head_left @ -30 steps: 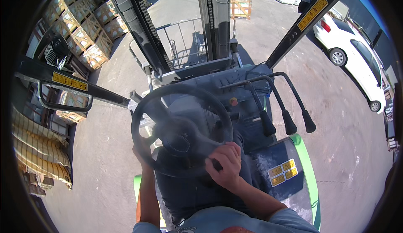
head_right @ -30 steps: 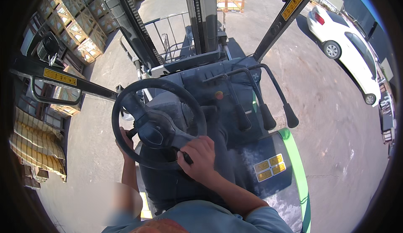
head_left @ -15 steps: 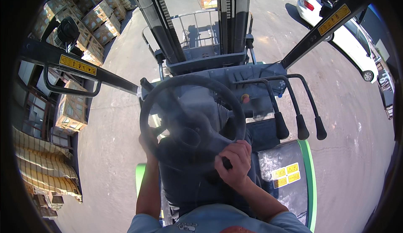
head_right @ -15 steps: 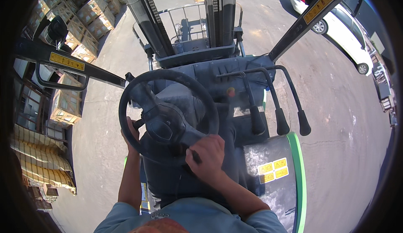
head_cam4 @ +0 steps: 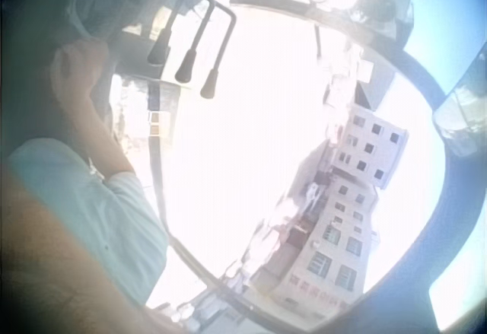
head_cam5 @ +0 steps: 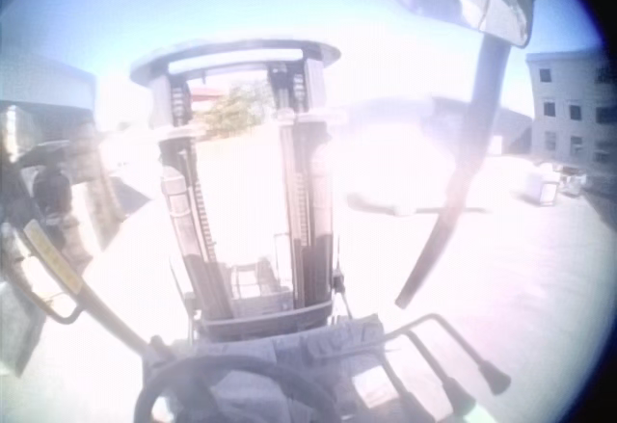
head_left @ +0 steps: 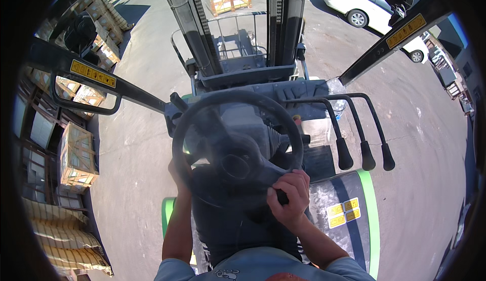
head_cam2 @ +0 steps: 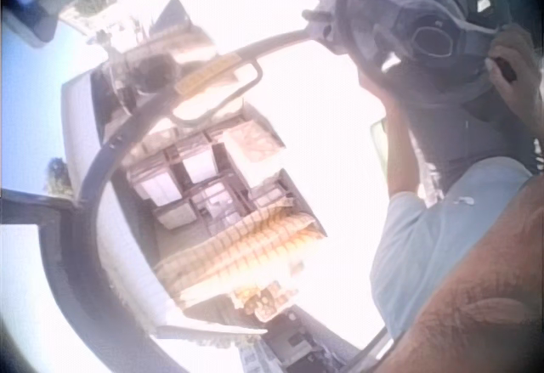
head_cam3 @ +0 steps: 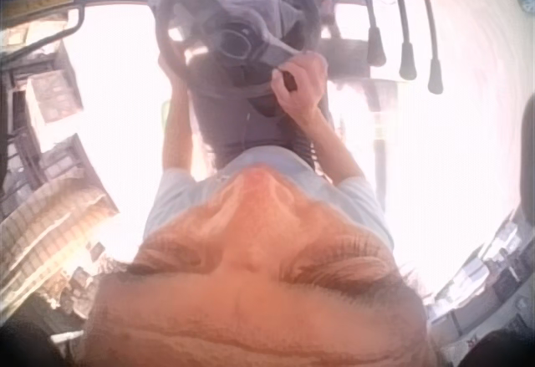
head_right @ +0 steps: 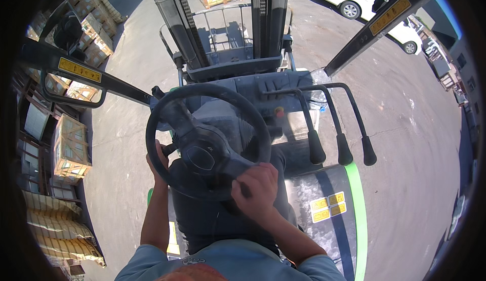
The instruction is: The person operates a forklift in an outdoor yard, steering and maneuvering the vehicle among stacked pallets and a parked white car. The operator uses both hands on the steering wheel and occasionally adjusts controls while navigating the paved area.
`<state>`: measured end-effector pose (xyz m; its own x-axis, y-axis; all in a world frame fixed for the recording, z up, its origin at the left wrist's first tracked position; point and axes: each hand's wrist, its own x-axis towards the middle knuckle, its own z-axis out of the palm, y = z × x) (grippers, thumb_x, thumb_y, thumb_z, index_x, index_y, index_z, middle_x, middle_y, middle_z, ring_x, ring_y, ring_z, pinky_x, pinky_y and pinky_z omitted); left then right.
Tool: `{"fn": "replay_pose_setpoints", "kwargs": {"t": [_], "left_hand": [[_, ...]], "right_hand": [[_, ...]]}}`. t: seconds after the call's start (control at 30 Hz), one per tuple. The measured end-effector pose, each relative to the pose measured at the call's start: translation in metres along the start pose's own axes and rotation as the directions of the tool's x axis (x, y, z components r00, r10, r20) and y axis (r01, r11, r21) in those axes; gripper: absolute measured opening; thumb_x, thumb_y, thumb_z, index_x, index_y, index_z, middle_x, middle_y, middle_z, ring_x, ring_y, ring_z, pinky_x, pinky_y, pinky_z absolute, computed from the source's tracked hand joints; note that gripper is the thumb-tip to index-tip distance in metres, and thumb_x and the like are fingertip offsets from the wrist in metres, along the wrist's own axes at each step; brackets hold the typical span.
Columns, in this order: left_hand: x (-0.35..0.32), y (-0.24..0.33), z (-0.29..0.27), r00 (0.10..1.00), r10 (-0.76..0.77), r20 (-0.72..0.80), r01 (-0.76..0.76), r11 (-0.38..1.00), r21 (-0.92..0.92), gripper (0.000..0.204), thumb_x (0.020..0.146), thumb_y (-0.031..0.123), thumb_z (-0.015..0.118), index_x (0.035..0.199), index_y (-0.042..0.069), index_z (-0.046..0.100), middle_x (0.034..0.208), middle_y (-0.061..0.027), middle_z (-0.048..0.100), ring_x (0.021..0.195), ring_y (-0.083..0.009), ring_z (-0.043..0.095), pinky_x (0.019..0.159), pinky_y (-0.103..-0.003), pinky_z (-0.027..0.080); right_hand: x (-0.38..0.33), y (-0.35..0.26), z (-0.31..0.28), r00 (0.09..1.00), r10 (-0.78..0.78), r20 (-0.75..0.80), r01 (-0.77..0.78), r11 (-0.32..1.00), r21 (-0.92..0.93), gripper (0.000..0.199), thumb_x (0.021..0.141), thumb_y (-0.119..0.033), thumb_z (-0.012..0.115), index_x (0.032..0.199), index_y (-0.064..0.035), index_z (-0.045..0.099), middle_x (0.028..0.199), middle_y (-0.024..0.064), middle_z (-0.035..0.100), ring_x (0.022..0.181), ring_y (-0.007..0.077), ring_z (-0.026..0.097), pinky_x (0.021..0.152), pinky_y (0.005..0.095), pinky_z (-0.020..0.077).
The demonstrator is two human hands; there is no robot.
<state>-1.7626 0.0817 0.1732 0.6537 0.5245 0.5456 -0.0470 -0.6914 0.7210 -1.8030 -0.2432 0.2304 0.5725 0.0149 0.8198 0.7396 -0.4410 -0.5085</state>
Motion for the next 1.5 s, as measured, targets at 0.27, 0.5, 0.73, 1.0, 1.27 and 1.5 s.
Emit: {"fn": "replay_pose_setpoints", "kwargs": {"t": [0.27,0.5,0.73,1.0,1.27,1.5], "left_hand": [[0.096,-0.054,-0.028,0.980,0.078,0.185,-0.037,0.976,-0.214,0.035,0.104,0.023,0.060,0.082,-0.003,0.069,0.067,-0.0134,0.066,0.065,-0.0224,0.067,0.062,-0.038,0.050],[0.123,-0.103,-0.038,0.982,0.061,0.181,-0.037,0.991,-0.131,0.031,0.103,0.019,0.058,0.084,-0.003,0.069,0.067,-0.0143,0.064,0.064,-0.0242,0.065,0.062,-0.040,0.048],[0.170,-0.121,-0.024,0.977,0.015,0.214,0.030,0.978,-0.205,0.028,0.102,0.017,0.057,0.084,-0.001,0.069,0.067,-0.0132,0.064,0.064,-0.0247,0.065,0.062,-0.040,0.048],[0.205,-0.131,-0.010,0.967,0.127,0.220,-0.080,0.974,-0.214,0.026,0.100,0.019,0.059,0.087,0.000,0.071,0.068,-0.0139,0.066,0.066,-0.0270,0.068,0.063,-0.040,0.050],[0.249,-0.149,0.009,0.956,0.209,0.204,-0.172,0.967,-0.187,0.019,0.097,0.014,0.059,0.087,0.001,0.070,0.071,-0.0136,0.067,0.068,-0.0282,0.070,0.063,-0.040,0.050],[0.277,-0.148,0.034,0.967,0.086,0.241,-0.047,0.985,-0.163,0.019,0.096,0.014,0.059,0.088,0.001,0.070,0.071,-0.0134,0.067,0.068,-0.0281,0.069,0.063,-0.040,0.050]], "right_hand": [[-0.013,-0.044,0.056,0.998,0.047,0.042,-0.042,0.993,-0.111,0.025,0.074,-0.004,0.078,0.096,-0.0075,0.067,0.103,0.0093,0.068,0.102,0.0309,0.064,0.098,0.0486,0.0491],[0.016,-0.016,0.045,0.968,0.064,-0.244,-0.196,0.800,-0.567,0.020,0.098,-0.004,0.063,0.118,-0.0002,0.065,0.123,0.0188,0.067,0.122,0.0396,0.061,0.095,0.0425,0.0552],[0.000,0.028,0.103,0.948,0.137,-0.288,-0.257,0.865,-0.432,0.024,0.101,-0.002,0.061,0.124,0.0045,0.063,0.125,0.0241,0.068,0.115,0.0413,0.067,0.096,0.0456,0.0561],[-0.039,0.035,0.140,0.941,0.181,-0.286,-0.301,0.834,-0.463,0.027,0.100,0.000,0.062,0.126,0.0039,0.061,0.129,0.0250,0.066,0.116,0.0425,0.066,0.097,0.0467,0.0561],[0.030,0.022,0.149,0.955,0.189,-0.228,-0.281,0.823,-0.494,0.031,0.101,-0.002,0.060,0.132,0.0029,0.060,0.135,0.0239,0.063,0.125,0.0414,0.062,0.104,0.0468,0.0518],[0.103,0.017,0.151,0.967,0.050,-0.251,-0.208,0.727,-0.655,0.028,0.103,-0.009,0.060,0.129,0.0001,0.060,0.134,0.0199,0.064,0.125,0.0397,0.061,0.106,0.0484,0.0491]]}}
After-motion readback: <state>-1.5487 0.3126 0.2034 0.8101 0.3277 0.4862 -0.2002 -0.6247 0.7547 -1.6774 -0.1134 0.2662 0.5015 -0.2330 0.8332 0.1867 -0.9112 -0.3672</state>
